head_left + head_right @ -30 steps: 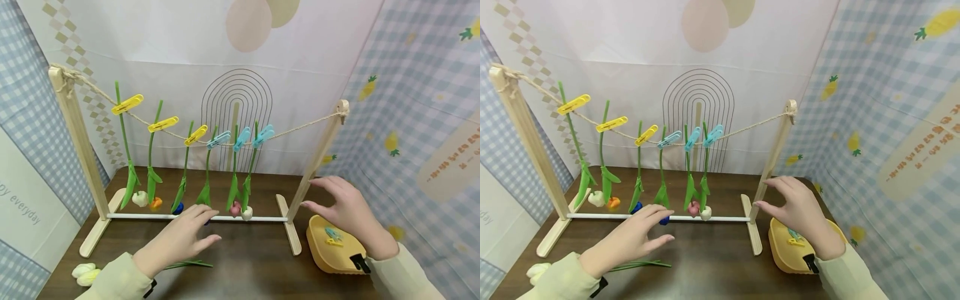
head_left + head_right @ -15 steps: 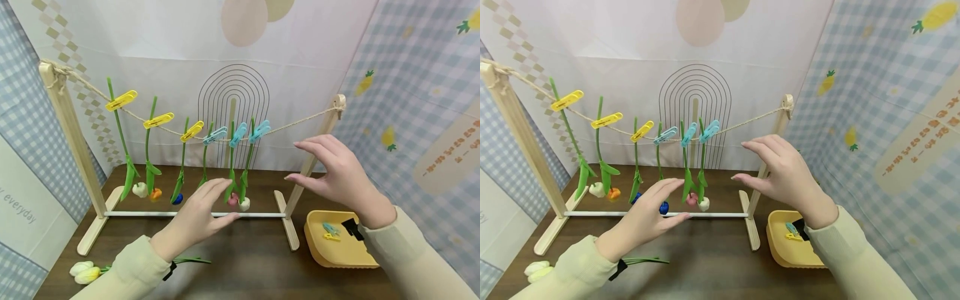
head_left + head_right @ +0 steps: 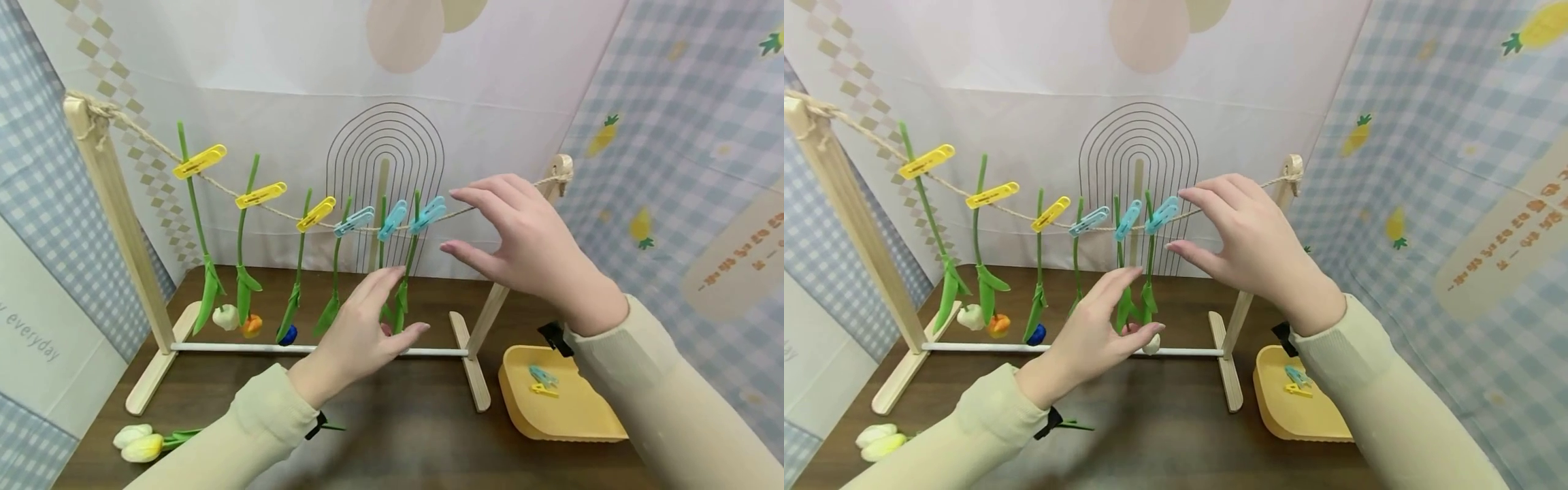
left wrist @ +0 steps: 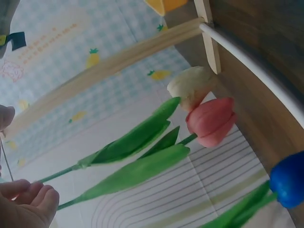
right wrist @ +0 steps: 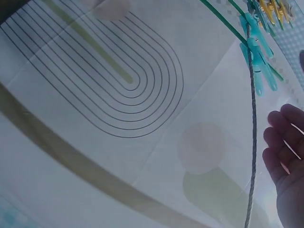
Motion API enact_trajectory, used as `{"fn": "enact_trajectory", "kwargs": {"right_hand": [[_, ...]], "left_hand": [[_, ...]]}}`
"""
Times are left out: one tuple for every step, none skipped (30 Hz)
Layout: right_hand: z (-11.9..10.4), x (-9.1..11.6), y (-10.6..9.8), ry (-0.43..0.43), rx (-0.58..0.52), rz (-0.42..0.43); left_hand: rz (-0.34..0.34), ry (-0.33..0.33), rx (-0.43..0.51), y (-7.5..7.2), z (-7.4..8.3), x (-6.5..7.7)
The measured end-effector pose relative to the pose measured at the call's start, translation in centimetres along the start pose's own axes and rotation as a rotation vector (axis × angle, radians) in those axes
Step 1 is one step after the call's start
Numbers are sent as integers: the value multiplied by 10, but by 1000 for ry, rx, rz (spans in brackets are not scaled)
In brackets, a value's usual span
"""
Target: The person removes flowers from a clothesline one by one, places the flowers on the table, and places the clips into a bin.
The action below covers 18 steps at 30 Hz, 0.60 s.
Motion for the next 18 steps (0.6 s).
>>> {"fn": "enact_trajectory", "kwargs": {"right_hand": [[1,-2,1,-3,4,-9],[2,-5,3,-5,7,-16],[3,-7,4,-7,14,-23],[4,-8,5,-7,17,-27],[5,-10,7,-6,18,-30],[6,-11,8,-3,18,-33],[7,-13,10,1,17,-35],[8,-14,12,4,16,-37],[9,-15,13,7,16,-39],[9,-16,15,11,14,-39],[10,-17,17,14,16,-40],[10,-17,18,17,18,-41],[10,-17,20,20,21,-40],[10,-17,21,23,28,-43],[10,-17,22,26,34,-45],[10,-17,23,29,41,-48],[10,-17,24,33,45,-51],[10,-17,25,36,49,-52]], "left_hand": [[2,-11,1,1,1,-1],[2,-23,6,2,2,-2],[1,-39,11,3,3,-3],[2,-54,12,4,4,-4],[1,-75,14,5,5,-5],[-5,-102,23,6,6,-7],[-13,-130,35,7,7,-8],[-23,-159,50,8,9,-9],[-36,-189,65,9,10,-10],[-48,-215,79,10,12,-11],[-58,-234,93,11,13,-12],[-65,-247,106,11,14,-14],[-71,-254,120,12,14,-15],[-75,-258,131,13,15,-16],[-73,-257,139,13,15,-18],[-67,-252,147,13,15,-19],[-59,-247,158,12,14,-20],[-51,-243,169,12,14,-21]]}}
Point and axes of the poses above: each hand's wrist, its own x-axis away from the middle knuckle, its own y-axis out of the palm, z = x × y, the point moved 2 cm from there along -x, towards the middle knuckle, and after that the axes turned 12 degrees about -y, right-handed, at the moved point
